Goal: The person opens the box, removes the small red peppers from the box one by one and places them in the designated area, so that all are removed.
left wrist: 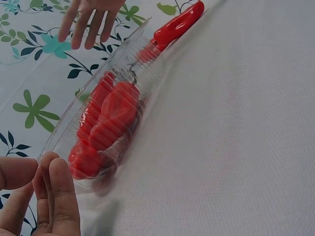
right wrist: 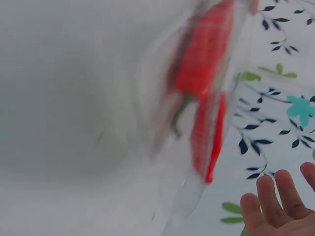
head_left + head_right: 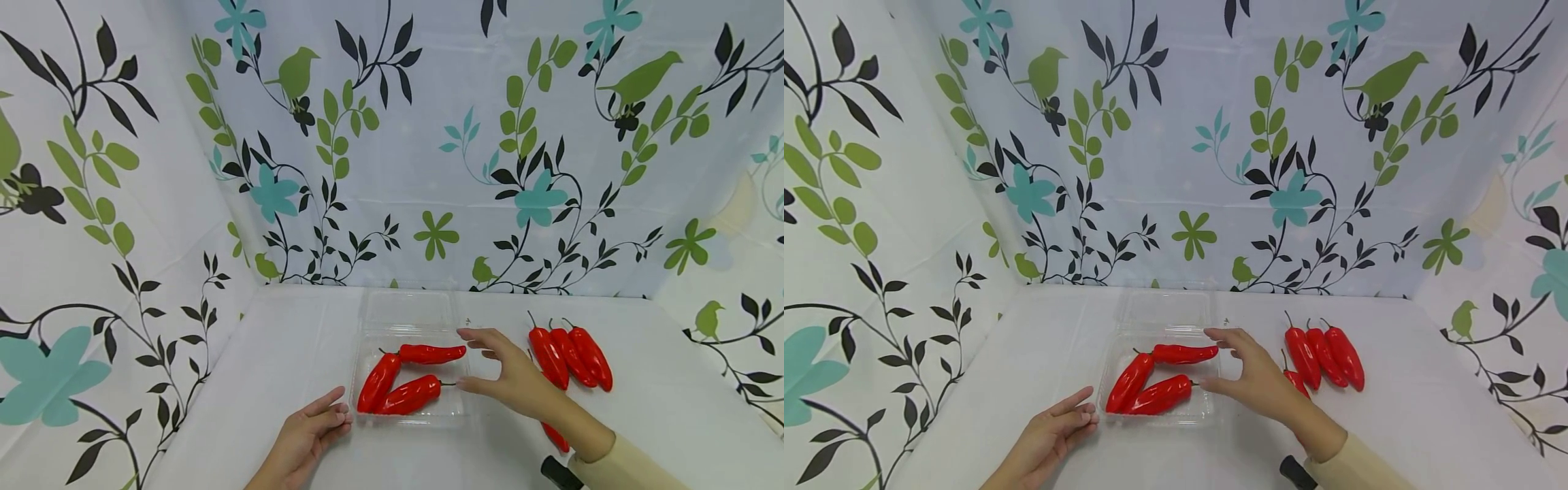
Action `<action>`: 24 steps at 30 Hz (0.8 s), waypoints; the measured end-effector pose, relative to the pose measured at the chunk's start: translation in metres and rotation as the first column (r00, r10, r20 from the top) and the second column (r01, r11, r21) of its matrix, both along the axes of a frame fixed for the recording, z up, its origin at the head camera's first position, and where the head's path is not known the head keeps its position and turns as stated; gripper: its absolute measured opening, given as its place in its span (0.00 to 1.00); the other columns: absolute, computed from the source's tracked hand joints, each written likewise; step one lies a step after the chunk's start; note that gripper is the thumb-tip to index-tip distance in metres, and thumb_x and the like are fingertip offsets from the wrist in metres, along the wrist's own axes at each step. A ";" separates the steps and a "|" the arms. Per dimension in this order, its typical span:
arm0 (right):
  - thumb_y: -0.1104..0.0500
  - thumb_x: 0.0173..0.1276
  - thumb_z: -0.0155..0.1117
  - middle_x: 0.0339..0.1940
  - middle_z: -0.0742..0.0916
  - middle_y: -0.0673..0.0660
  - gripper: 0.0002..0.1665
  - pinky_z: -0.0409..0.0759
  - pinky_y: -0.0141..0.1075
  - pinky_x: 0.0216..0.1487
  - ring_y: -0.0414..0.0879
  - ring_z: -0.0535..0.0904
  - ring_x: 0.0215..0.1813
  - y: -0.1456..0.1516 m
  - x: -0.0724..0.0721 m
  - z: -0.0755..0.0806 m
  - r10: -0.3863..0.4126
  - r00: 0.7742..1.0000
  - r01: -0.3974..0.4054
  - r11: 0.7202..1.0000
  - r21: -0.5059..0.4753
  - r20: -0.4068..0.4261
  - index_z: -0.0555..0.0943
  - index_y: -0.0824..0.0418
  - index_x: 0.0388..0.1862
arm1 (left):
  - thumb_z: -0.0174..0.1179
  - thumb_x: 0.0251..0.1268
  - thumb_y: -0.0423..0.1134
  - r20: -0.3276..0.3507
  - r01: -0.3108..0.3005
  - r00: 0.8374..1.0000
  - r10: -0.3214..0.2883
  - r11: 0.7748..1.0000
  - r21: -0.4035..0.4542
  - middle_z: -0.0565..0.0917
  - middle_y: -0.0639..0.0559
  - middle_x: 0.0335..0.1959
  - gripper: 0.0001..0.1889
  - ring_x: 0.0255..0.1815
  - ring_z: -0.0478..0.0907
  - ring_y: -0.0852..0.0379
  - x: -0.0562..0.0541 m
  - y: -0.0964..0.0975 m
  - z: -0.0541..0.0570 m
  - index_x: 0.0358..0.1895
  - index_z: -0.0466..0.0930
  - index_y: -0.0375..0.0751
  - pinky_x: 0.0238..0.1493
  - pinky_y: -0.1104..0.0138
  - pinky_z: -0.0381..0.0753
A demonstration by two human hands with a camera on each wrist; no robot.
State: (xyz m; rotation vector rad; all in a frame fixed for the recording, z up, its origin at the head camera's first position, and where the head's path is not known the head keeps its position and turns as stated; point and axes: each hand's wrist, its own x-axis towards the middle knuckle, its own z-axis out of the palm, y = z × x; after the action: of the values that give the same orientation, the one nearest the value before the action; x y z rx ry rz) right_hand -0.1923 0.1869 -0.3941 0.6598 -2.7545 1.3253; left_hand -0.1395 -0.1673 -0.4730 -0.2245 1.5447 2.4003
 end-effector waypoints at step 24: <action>0.51 0.74 0.63 0.77 0.65 0.66 0.45 0.75 0.53 0.66 0.63 0.66 0.74 -0.046 0.008 0.012 0.242 0.749 0.321 0.682 -0.657 0.617 0.51 0.53 0.82 | 0.59 0.68 0.25 -0.004 0.010 1.000 -0.010 1.000 0.016 0.82 0.44 0.44 0.33 0.45 0.84 0.53 0.001 -0.001 0.001 0.74 0.59 0.22 0.57 0.61 0.83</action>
State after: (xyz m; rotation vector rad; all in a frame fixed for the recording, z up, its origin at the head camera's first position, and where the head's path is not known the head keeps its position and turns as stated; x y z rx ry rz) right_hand -0.1846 0.1407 -0.3818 0.0186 -2.1318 2.8610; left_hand -0.1381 -0.1679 -0.4719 -0.2083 1.5242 2.4063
